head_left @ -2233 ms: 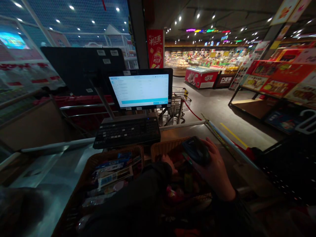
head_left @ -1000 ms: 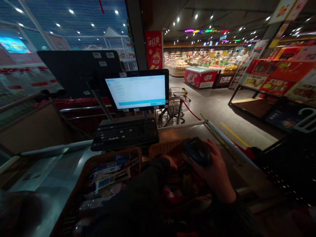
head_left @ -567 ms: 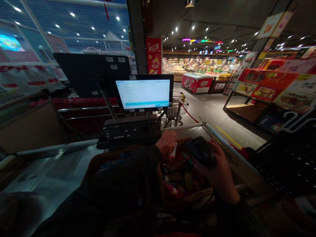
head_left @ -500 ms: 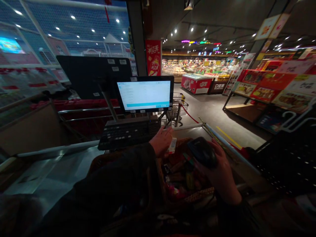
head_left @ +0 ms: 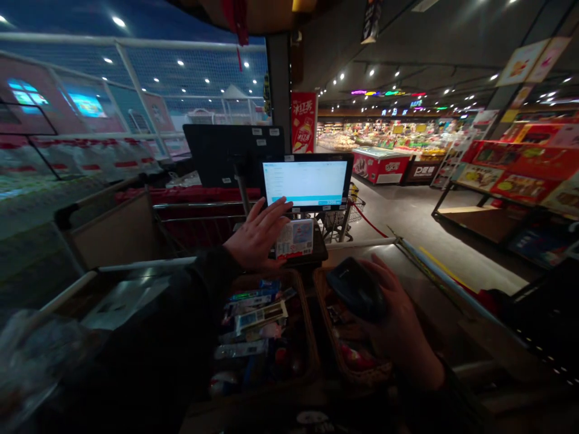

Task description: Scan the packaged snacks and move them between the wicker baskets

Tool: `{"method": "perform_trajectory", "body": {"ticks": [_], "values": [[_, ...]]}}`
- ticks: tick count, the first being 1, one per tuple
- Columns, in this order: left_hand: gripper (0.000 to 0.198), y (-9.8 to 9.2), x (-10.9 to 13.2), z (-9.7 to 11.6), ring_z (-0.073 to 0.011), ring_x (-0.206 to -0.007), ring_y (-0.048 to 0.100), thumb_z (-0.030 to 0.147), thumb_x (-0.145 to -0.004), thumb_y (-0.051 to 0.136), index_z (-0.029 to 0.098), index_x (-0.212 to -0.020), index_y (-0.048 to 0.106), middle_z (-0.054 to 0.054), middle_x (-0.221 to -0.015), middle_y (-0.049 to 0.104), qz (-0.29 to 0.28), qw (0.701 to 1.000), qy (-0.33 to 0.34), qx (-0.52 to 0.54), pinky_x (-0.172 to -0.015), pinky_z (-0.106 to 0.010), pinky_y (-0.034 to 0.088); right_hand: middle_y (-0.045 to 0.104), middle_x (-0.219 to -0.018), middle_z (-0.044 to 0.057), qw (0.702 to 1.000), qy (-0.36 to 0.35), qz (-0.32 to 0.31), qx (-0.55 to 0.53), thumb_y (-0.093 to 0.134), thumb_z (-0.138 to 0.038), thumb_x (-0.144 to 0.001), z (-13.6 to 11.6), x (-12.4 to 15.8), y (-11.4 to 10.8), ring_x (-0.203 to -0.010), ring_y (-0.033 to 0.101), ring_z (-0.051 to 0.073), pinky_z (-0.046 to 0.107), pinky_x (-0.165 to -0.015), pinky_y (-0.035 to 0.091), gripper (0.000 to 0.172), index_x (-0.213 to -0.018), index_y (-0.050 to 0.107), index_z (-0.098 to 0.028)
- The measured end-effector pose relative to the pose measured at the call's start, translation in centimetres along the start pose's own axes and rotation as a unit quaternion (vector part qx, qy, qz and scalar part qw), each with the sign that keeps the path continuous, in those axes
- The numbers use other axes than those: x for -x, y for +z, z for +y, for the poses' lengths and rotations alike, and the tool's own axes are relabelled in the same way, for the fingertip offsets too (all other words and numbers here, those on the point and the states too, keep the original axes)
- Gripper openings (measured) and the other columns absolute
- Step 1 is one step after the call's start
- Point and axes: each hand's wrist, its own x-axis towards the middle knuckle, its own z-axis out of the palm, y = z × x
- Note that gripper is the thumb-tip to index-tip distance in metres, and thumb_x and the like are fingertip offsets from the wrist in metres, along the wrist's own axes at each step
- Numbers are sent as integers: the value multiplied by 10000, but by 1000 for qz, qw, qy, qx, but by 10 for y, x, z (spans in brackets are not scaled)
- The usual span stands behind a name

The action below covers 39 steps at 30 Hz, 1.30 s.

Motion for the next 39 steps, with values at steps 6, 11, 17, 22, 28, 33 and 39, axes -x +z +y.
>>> {"method": "perform_trajectory", "body": {"ticks": [6, 11, 17, 22, 28, 33, 39], "values": [[799, -36, 23, -14, -383, -1497, 283, 483, -722, 754, 105, -1361, 459, -239, -1579, 343, 27, 999, -9, -22, -1248, -595, 126, 529, -1446, 138, 999, -37, -3, -19, 752, -250, -745, -35, -6, 17, -1450, 364, 400, 633, -1121, 409, 575, -1299, 599, -235], [812, -47, 39, -20, -378, -1506, 265, 480, -715, 763, 110, -1363, 444, -246, -1573, 349, 31, 999, -16, -22, -1243, -597, 140, 508, -1459, 137, 999, -34, -15, -23, 732, -238, -753, -56, -5, 25, -1467, 338, 389, 628, -1155, 371, 555, -1292, 601, -226], [815, -51, 50, -28, -404, -1497, 274, 457, -701, 772, 118, -1360, 433, -255, -1568, 348, 38, 999, -8, -12, -1243, -599, 140, 528, -1427, 128, 999, -30, -5, -18, 732, -224, -769, -71, 0, 31, -1454, 361, 376, 634, -1159, 363, 541, -1289, 586, -246], [839, -51, 55, -31, -403, -1497, 274, 441, -686, 782, 126, -1375, 421, -253, -1574, 341, 40, 999, -11, 5, -1236, -604, 153, 554, -1406, 115, 998, -43, 24, -32, 732, -200, -768, -78, 4, 36, -1433, 403, 364, 618, -1137, 402, 565, -1307, 578, -270], [916, -46, 63, -34, -419, -1488, 282, 411, -653, 801, 140, -1425, 389, -247, -1584, 326, 36, 998, -27, 33, -1224, -623, 157, 572, -1380, 122, 1000, -11, 8, -24, 734, -180, -738, -87, 4, 39, -1406, 433, 384, 632, -1119, 412, 581, -1297, 604, -272], [865, -31, 75, -35, -406, -1489, 290, 473, -691, 774, 118, -1388, 405, -266, -1563, 346, 40, 998, -16, 43, -1221, -618, 173, 538, -1420, 124, 1000, -18, 9, -13, 711, -152, -768, -85, 12, 47, -1440, 394, 368, 658, -1134, 377, 633, -1364, 546, -289], [888, -11, 88, -33, -403, -1486, 293, 464, -688, 773, 117, -1411, 391, -260, -1559, 353, 30, 996, -27, 78, -1225, -617, 170, 549, -1418, 138, 999, 41, -21, -1, 741, -225, -737, -84, 16, 53, -1426, 404, 395, 671, -1133, 368, 592, -1311, 594, -250]]}}
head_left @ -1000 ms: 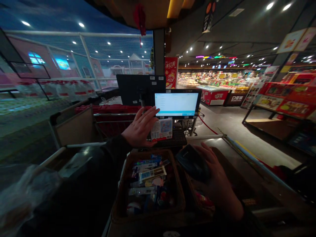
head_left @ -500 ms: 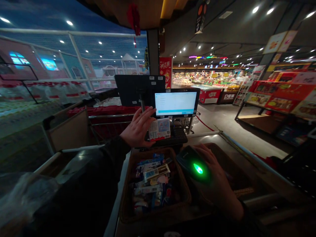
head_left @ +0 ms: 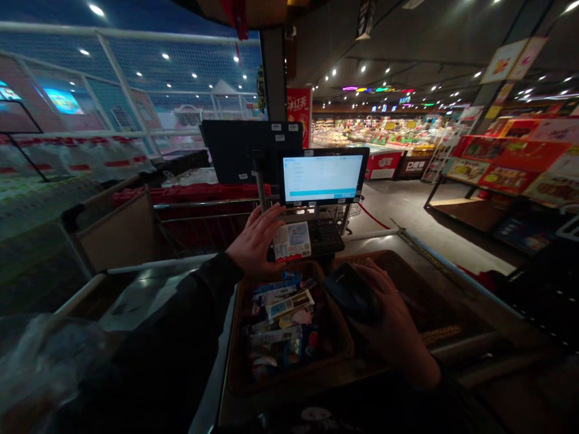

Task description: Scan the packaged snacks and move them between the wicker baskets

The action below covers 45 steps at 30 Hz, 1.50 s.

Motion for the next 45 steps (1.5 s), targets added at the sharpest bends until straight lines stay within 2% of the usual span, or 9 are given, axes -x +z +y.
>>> {"method": "perform_trajectory", "body": {"ticks": [7, 14, 23, 29, 33, 36, 39, 42, 45], "values": [[866, 29, 15, 4, -406, -1467, 336, 473, -665, 767, 120, -1378, 427, -276, -1539, 382, -17, 999, -26, 34, -1219, -623, 183, 556, -1400, 145, 1000, 24, -5, 16, 739, -237, -728, 10, 1, -1, -1409, 422, 403, 658, -1104, 407, 528, -1245, 632, -240], [842, 77, 46, 22, -402, -1469, 335, 509, -647, 738, 82, -1331, 494, -293, -1535, 386, -122, 988, -66, 72, -1237, -600, 160, 561, -1396, 158, 999, 33, -11, 17, 722, -258, -760, 25, 5, -1, -1410, 423, 406, 663, -1087, 421, 477, -1231, 653, -222], [826, 110, 65, 46, -390, -1466, 349, 541, -680, 736, 79, -1332, 527, -289, -1528, 408, -222, 961, -108, 121, -1235, -602, 165, 561, -1405, 149, 998, 56, -30, 8, 734, -255, -752, 41, 6, -6, -1424, 404, 398, 667, -1129, 362, 499, -1241, 647, -214], [841, 136, 76, 61, -396, -1456, 363, 582, -689, 729, 91, -1344, 535, -273, -1523, 427, -271, 946, -95, 148, -1226, -622, 156, 553, -1410, 150, 997, 71, -32, 7, 751, -253, -732, 55, 7, -15, -1429, 395, 398, 642, -1155, 355, 559, -1271, 619, -196], [952, 159, 80, 69, -412, -1474, 320, 658, -715, 703, 61, -1422, 476, -288, -1547, 387, -305, 943, -43, 126, -1212, -663, 124, 560, -1404, 140, 998, 59, -23, 7, 736, -238, -748, 66, 8, -22, -1422, 403, 403, 653, -1149, 358, 530, -1267, 632, -218], [931, 165, 71, 75, -413, -1487, 294, 691, -765, 647, 69, -1437, 477, -275, -1579, 339, -333, 938, -14, 98, -1201, -679, 127, 556, -1408, 141, 998, 56, -9, 13, 719, -254, -776, 76, 9, -31, -1411, 420, 407, 666, -1121, 386, 501, -1270, 637, -231], [932, 157, 47, 83, -411, -1492, 283, 726, -770, 627, 75, -1424, 500, -268, -1591, 320, -345, 934, -12, 88, -1194, -678, 151, 564, -1401, 143, 997, 65, 11, 29, 730, -273, -775, 92, 12, -44, -1409, 426, 410, 668, -1119, 387, 493, -1258, 645, -230], [879, 149, 14, 96, -395, -1502, 265, 732, -804, 601, 108, -1417, 513, -239, -1602, 318, -317, 943, -4, 100, -1196, -678, 140, 590, -1369, 147, 995, 77, 35, 60, 739, -296, -776, 110, 15, -59, -1398, 441, 414, 658, -1112, 399, 445, -1209, 672, -217], [783, 156, -20, 116, -373, -1496, 289, 706, -857, 560, 137, -1395, 538, -216, -1584, 371, -288, 949, 13, 129, -1199, -676, 136, 599, -1355, 145, 991, 85, 57, 82, 739, -298, -780, 128, 19, -74, -1377, 469, 406, 623, -1095, 432, 418, -1185, 682, -214]]}}
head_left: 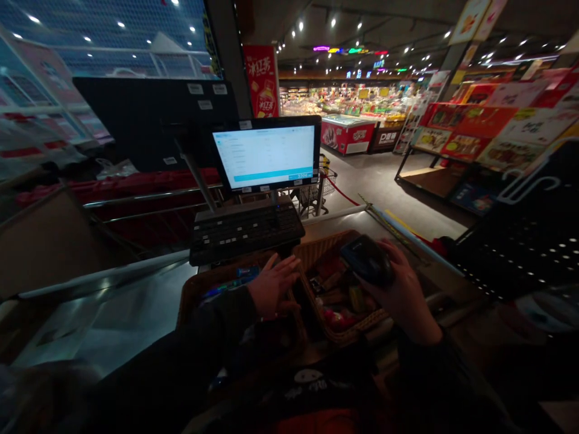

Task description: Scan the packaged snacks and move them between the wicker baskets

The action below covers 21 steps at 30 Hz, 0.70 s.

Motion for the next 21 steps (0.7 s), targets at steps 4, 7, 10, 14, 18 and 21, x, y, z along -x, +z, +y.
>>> {"method": "perform_trajectory", "body": {"ticks": [4, 7, 10, 14, 18, 21], "values": [[702, 14, -58, 23, -366, -1484, 315, 611, -834, 654, 165, -1368, 563, -193, -1572, 403, -17, 999, 32, 15, -1196, -649, 194, 592, -1361, 141, 1000, 18, 17, 14, 744, -295, -784, 19, 0, -13, -1375, 475, 395, 610, -1099, 429, 457, -1225, 657, -218], [740, 35, -103, 32, -365, -1487, 307, 533, -811, 710, 177, -1428, 509, -191, -1597, 360, -54, 997, 55, 5, -1191, -636, 210, 586, -1367, 145, 999, 27, 18, 14, 757, -296, -776, 30, 1, -19, -1374, 475, 394, 614, -1100, 427, 476, -1232, 651, -210], [872, 63, -145, 37, -375, -1500, 269, 426, -727, 811, 206, -1485, 440, -209, -1631, 273, -95, 992, 85, -14, -1182, -652, 198, 587, -1368, 141, 999, 34, 13, 9, 775, -293, -757, 39, 2, -24, -1376, 472, 395, 616, -1104, 425, 479, -1215, 659, -211], [709, 109, -192, 43, -363, -1473, 319, 306, -751, 790, 291, -1411, 534, -167, -1608, 346, -122, 983, 136, -30, -1142, -663, 250, 588, -1371, 129, 999, 35, 14, 1, 765, -287, -762, 51, 0, -29, -1363, 489, 385, 619, -1105, 422, 456, -1202, 658, -231], [221, 151, -219, 52, -311, -1327, 489, 237, -911, 605, 314, -1065, 743, -111, -1386, 604, -111, 978, 170, -49, -1074, -609, 331, 581, -1382, 139, 1000, 29, 11, 0, 730, -288, -786, 62, -3, -33, -1391, 457, 395, 637, -1112, 406, 459, -1234, 642, -235], [139, 169, -226, 54, -293, -1223, 549, 207, -876, 642, 273, -856, 762, -93, -1206, 696, -119, 973, 189, -53, -1001, -551, 383, 584, -1374, 144, 999, 38, 10, -1, 731, -293, -781, 71, -3, -32, -1399, 445, 401, 643, -1114, 402, 475, -1243, 637, -235]]}}
